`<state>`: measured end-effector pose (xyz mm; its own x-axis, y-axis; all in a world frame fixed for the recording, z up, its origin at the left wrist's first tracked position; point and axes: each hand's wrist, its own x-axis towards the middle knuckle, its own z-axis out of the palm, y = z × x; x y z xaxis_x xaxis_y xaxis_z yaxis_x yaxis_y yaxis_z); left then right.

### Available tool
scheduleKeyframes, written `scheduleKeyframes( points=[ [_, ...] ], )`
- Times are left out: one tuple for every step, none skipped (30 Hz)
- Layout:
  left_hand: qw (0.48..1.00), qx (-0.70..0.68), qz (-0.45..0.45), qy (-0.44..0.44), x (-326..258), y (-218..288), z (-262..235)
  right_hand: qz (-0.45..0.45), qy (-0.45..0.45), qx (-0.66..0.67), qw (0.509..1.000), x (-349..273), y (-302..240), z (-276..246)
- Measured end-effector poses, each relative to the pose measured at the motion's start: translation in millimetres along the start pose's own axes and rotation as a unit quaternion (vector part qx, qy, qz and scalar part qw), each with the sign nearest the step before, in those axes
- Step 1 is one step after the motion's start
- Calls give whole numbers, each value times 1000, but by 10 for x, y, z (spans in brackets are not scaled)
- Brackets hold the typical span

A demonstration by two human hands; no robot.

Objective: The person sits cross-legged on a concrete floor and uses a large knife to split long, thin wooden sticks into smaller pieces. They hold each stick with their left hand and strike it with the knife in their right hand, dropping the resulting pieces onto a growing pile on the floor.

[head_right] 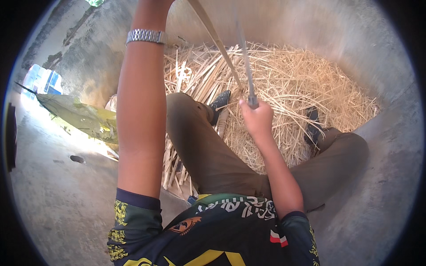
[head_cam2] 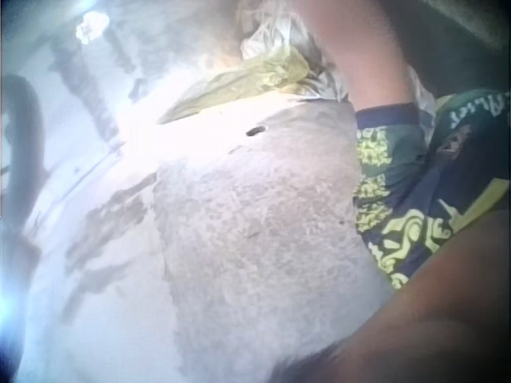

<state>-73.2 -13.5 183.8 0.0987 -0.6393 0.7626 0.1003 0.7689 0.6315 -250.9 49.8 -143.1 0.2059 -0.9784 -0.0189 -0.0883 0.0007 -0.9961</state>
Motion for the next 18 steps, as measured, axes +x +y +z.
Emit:
scheduleKeyframes(
  points=[
    [1000,-7,-5,2,-6,-28,31,-41,17,46,998,-39,-111,-4],
    [1000,4,8,-3,-45,-62,56,-60,3,120,991,-80,-183,11],
    [999,15,25,-15,-46,-53,132,-84,-6,197,977,-102,-287,28],
    [998,26,42,-26,-54,-59,180,-108,-16,272,956,-101,-329,38],
    [999,29,22,-27,-58,-83,194,-143,-28,291,946,-23,-92,82],
    [999,16,12,-27,-21,-82,263,-92,-11,179,979,106,167,98],
    [1000,7,2,-26,-1,-89,311,-39,3,67,997,248,444,129],
    [1000,0,-10,-23,7,-99,336,17,16,-46,999,344,624,143],
    [999,36,16,-21,-66,-83,394,57,-4,-78,995,390,696,104],
    [1000,21,5,-18,-51,-85,375,97,-25,-108,989,397,746,79],
    [1000,5,-6,-17,-17,-81,343,136,-46,-139,980,429,786,58],
    [1000,-10,-19,-18,38,-65,334,135,-52,-142,979,502,844,53],
    [1000,-6,-13,-20,68,-65,342,139,-56,-147,978,532,924,25],
    [1000,-2,-7,-22,106,-55,363,143,-60,-152,976,564,999,6],
    [1000,9,-11,-12,49,-96,269,169,-92,-126,973,420,618,14],
    [1000,13,-1,-11,38,-121,280,145,-74,-100,982,350,449,-10],
    [1000,17,9,-9,44,-130,296,121,-56,-74,988,300,341,-17],
    [1000,22,20,-6,55,-136,295,96,-40,-50,993,267,207,-16]
  ],
)
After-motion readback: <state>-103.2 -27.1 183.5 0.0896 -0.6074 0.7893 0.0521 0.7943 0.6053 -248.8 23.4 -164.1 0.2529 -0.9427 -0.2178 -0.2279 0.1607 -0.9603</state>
